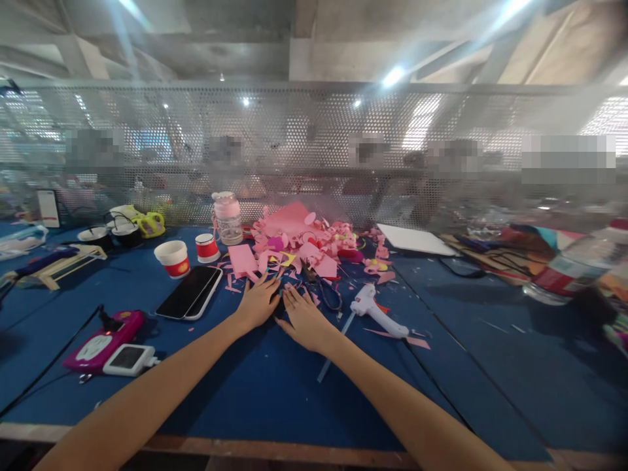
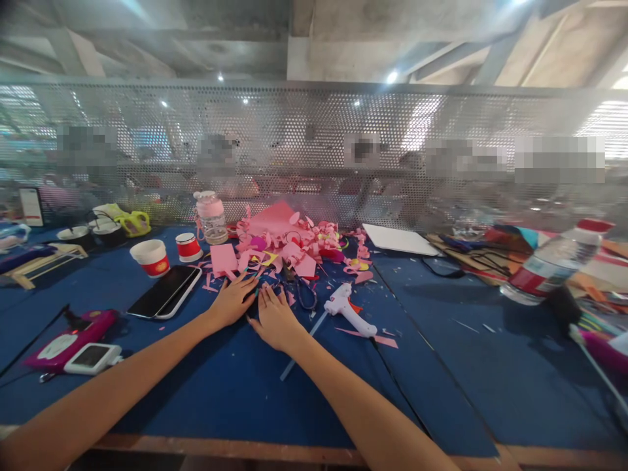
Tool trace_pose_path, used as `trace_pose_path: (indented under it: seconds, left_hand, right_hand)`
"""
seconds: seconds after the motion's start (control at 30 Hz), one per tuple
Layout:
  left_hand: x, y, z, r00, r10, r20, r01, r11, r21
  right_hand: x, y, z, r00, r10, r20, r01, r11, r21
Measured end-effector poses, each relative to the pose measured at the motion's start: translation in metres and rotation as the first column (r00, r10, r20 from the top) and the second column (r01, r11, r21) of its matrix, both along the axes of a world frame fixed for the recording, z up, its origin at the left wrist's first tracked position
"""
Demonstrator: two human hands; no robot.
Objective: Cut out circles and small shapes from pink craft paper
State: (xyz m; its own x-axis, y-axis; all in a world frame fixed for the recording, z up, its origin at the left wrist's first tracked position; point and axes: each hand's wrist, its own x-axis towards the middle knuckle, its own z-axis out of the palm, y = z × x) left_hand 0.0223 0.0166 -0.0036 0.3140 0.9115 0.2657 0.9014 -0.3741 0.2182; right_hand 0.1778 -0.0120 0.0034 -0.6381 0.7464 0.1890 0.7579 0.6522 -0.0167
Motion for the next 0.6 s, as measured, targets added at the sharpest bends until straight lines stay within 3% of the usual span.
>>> trace_pose_path:
  seconds: [0.37, 0.6]
  left_hand:
    - [-0.0027, 0.0026, -0.0047, 0.997, -0.065, 0.032, 0.065, 0.998, 0.026]
    - [-0.0031, 0.0006, -0.0061, 0.999, -0.032, 0.01, 0.031, 0.992, 0.12]
  right_hand:
    - [-0.0002, -0.0001, 0.0007, 1.0, -0.003, 0.01, 0.003, 1.0, 0.006]
    - [-0.0007, -0.0015, 0.0024, 1.0, -0.008, 0.024, 0.009, 1.0, -0.004]
